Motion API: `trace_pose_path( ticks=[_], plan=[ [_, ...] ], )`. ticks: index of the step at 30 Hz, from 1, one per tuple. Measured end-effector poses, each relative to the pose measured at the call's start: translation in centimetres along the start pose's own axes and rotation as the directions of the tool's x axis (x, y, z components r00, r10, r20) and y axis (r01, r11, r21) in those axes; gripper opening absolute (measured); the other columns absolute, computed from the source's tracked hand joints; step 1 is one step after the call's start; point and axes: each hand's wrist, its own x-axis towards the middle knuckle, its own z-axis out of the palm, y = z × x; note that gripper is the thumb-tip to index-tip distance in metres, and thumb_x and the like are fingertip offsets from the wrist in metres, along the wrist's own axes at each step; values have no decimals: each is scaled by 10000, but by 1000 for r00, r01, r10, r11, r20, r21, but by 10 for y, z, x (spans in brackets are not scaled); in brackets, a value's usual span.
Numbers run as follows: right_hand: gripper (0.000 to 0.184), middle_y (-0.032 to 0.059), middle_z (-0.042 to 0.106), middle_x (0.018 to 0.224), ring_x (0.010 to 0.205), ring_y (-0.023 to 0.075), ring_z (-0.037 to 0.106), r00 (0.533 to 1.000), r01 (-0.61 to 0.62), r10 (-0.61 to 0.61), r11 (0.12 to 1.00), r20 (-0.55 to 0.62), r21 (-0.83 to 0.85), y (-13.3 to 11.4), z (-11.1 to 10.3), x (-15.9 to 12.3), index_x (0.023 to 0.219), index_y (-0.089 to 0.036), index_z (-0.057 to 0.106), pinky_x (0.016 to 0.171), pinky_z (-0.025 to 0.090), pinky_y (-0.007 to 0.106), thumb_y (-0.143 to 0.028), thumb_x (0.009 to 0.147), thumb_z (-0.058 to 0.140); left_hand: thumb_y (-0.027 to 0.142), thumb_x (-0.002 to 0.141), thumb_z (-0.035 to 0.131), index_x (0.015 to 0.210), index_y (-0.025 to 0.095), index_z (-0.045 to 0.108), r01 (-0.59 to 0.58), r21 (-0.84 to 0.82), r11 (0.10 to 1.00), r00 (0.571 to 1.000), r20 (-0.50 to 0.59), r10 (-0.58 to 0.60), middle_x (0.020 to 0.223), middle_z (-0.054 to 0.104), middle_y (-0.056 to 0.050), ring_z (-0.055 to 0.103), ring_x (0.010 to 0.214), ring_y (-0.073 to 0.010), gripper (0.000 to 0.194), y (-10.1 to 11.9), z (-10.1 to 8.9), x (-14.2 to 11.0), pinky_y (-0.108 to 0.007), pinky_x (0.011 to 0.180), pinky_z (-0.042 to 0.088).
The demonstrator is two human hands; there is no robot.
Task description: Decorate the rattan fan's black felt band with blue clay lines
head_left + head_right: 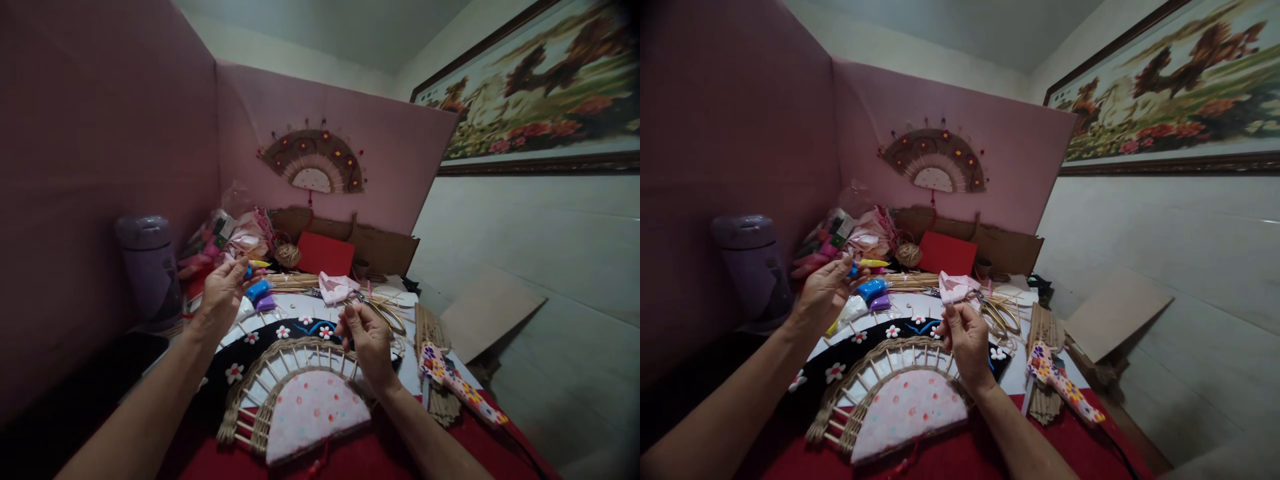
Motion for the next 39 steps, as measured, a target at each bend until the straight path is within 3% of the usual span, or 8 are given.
trace_pose_path(
  ticks=[4, 8, 14, 21, 25, 28, 34, 39],
  plan=[
    [353, -26, 570, 522, 345, 38, 410, 1000, 4, -4, 1000, -8, -3, 1, -1, -1, 716, -160, 530, 324, 313, 139, -496, 819, 570, 218, 562, 803, 733, 127, 581, -15, -36, 999, 999, 38, 16, 667, 634, -14, 585, 566, -103, 295, 1, -5, 2, -217, 538, 475],
    [357, -29, 564, 509, 338, 30, 395, 1000, 15, -15, 1000, -13, -7, 1, 0, 1, 705, -160, 527, 318, 293, 131, -496, 819, 569, 346, 612, 778, 698, 138, 559, 66, 3, 998, 993, 94, -66, 550, 522, 36, 443, 440, -48, 314, 3, -2, -4, -158, 406, 358],
    [345, -32, 556, 505, 340, 32, 392, 1000, 24, -24, 999, -13, -29, 0, 0, 0, 703, -161, 530, 317, 288, 134, -482, 825, 566, 503, 707, 662, 430, 199, 244, -20, 120, 993, 995, -94, 31, 326, 225, 94, 172, 274, -15, 587, 5, 6, -12, -188, 296, 97],
    [336, -31, 550, 515, 357, 35, 394, 999, 42, -43, 997, -3, -59, 1, -1, -4, 689, -162, 516, 335, 297, 138, -459, 841, 556, 494, 731, 630, 416, 199, 295, -126, 118, 985, 981, -132, 141, 304, 253, 89, 217, 255, -29, 548, 11, 8, -10, -188, 281, 143],
    [318, -31, 542, 520, 372, 38, 393, 998, 61, -60, 996, 17, -70, 3, -2, -4, 691, -163, 520, 349, 300, 146, -437, 850, 554, 348, 631, 747, 661, 149, 613, -172, 153, 973, 984, -18, 177, 511, 532, 36, 457, 410, -55, 242, 22, 7, -2, -156, 366, 324],
    [297, -30, 537, 526, 392, 47, 398, 997, 78, -75, 994, 35, -76, 4, -3, -5, 698, -166, 527, 368, 313, 157, -413, 859, 549, 300, 592, 765, 777, 126, 670, -203, 282, 938, 977, 1, 211, 628, 637, -17, 514, 449, -78, 271, 37, 9, -3, -169, 384, 373],
    [285, -28, 525, 527, 406, 56, 385, 993, 102, -96, 990, 69, -93, 4, -4, -11, 676, -170, 529, 374, 300, 172, -386, 861, 555, 207, 564, 750, 597, 133, 607, -158, 270, 950, 983, -47, 177, 528, 601, -11, 545, 461, -108, 164, 58, 12, -22, -192, 423, 425],
    [283, -27, 518, 524, 421, 62, 393, 986, 144, -130, 980, 104, -140, 6, -4, -11, 656, -172, 535, 385, 300, 180, -358, 868, 551, 312, 625, 754, 499, 157, 496, -146, 264, 953, 987, -33, 160, 400, 363, 77, 277, 330, -25, 326, 53, 14, -25, -164, 326, 219]
  ],
)
